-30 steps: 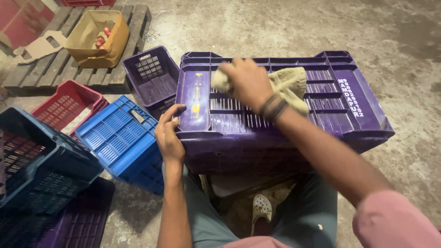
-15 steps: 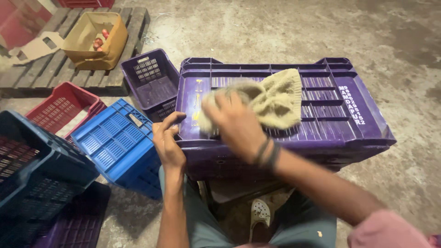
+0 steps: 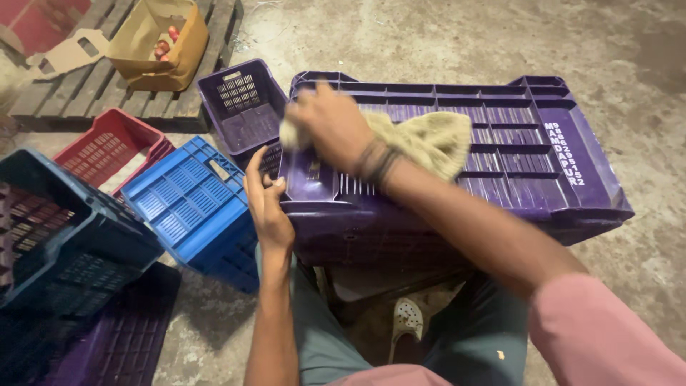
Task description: The person wipes the exterior surfaces of a purple plastic crate using a cloth. They rotate the crate to clean multiple sides and the top, then place it aside.
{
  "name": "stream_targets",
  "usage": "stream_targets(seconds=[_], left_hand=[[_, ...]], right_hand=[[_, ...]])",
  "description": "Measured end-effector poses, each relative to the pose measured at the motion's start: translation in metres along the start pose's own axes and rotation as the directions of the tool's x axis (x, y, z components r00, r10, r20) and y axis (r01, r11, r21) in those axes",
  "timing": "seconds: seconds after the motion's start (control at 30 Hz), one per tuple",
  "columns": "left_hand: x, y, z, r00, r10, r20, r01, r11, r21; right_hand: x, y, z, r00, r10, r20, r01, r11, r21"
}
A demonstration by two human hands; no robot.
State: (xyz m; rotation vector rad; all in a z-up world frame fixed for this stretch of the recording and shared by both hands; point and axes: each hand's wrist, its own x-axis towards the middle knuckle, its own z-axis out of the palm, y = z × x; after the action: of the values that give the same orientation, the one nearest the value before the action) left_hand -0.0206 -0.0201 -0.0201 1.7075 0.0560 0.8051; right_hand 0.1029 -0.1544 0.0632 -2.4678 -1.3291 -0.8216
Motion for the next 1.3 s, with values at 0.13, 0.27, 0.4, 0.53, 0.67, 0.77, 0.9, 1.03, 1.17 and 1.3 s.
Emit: stream_targets(seconds=[0.13, 0.27, 0.4, 0.53, 0.67, 0.77, 0.9, 1.03, 1.17, 1.3], left_hand=[[0.001, -0.008, 0.004, 0.998, -0.008, -0.069, 0.001, 0.995, -0.102], [-0.004, -0.013, 0.013, 0.990, -0.093, -0.107, 0.075, 0.984, -0.162], [-0.003, -0.012, 0.011, 0.985, -0.088, -0.149, 0.069, 0.989, -0.129], [-0.007, -0.007, 0.010, 0.982, -0.080, -0.171, 0.066, 0.994, -0.089], [-0.009, 0.001, 0.004, 0.989, -0.119, -0.083, 0.123, 0.992, 0.039], [-0.016, 0.000, -0.003, 0.999, 0.032, -0.027, -0.028, 0.992, 0.125], [-0.029, -0.005, 0.011, 0.980, 0.146, -0.133, -0.130, 0.984, 0.126], [-0.038, -0.013, 0.029, 0.930, 0.094, -0.355, -0.089, 0.996, 0.030], [-0.040, -0.019, 0.029, 0.936, 0.058, -0.346, -0.087, 0.994, -0.069], [-0.040, -0.020, 0.027, 0.940, -0.023, -0.341, -0.028, 0.989, -0.145]], right_hand=[[0.048, 0.033, 0.045, 0.996, 0.051, -0.066, -0.056, 0.996, -0.069], [0.023, 0.001, 0.020, 0.993, 0.032, -0.115, -0.023, 0.997, 0.079], [-0.017, -0.046, -0.042, 0.971, -0.075, 0.227, 0.027, 0.978, 0.207], [-0.065, -0.066, -0.072, 0.987, -0.109, 0.119, 0.066, 0.946, 0.316], [-0.062, -0.040, -0.062, 0.976, -0.214, -0.046, 0.219, 0.948, 0.232], [-0.023, -0.008, -0.030, 0.994, -0.106, 0.030, 0.106, 0.994, -0.021], [0.028, 0.051, 0.016, 1.000, 0.002, -0.013, -0.004, 0.989, -0.149], [0.039, 0.079, 0.040, 0.987, 0.039, -0.157, -0.045, 0.998, -0.035], [0.018, 0.090, 0.029, 1.000, -0.016, -0.022, 0.016, 1.000, 0.010], [-0.032, 0.130, -0.010, 0.998, 0.055, -0.006, -0.055, 0.998, 0.014]])
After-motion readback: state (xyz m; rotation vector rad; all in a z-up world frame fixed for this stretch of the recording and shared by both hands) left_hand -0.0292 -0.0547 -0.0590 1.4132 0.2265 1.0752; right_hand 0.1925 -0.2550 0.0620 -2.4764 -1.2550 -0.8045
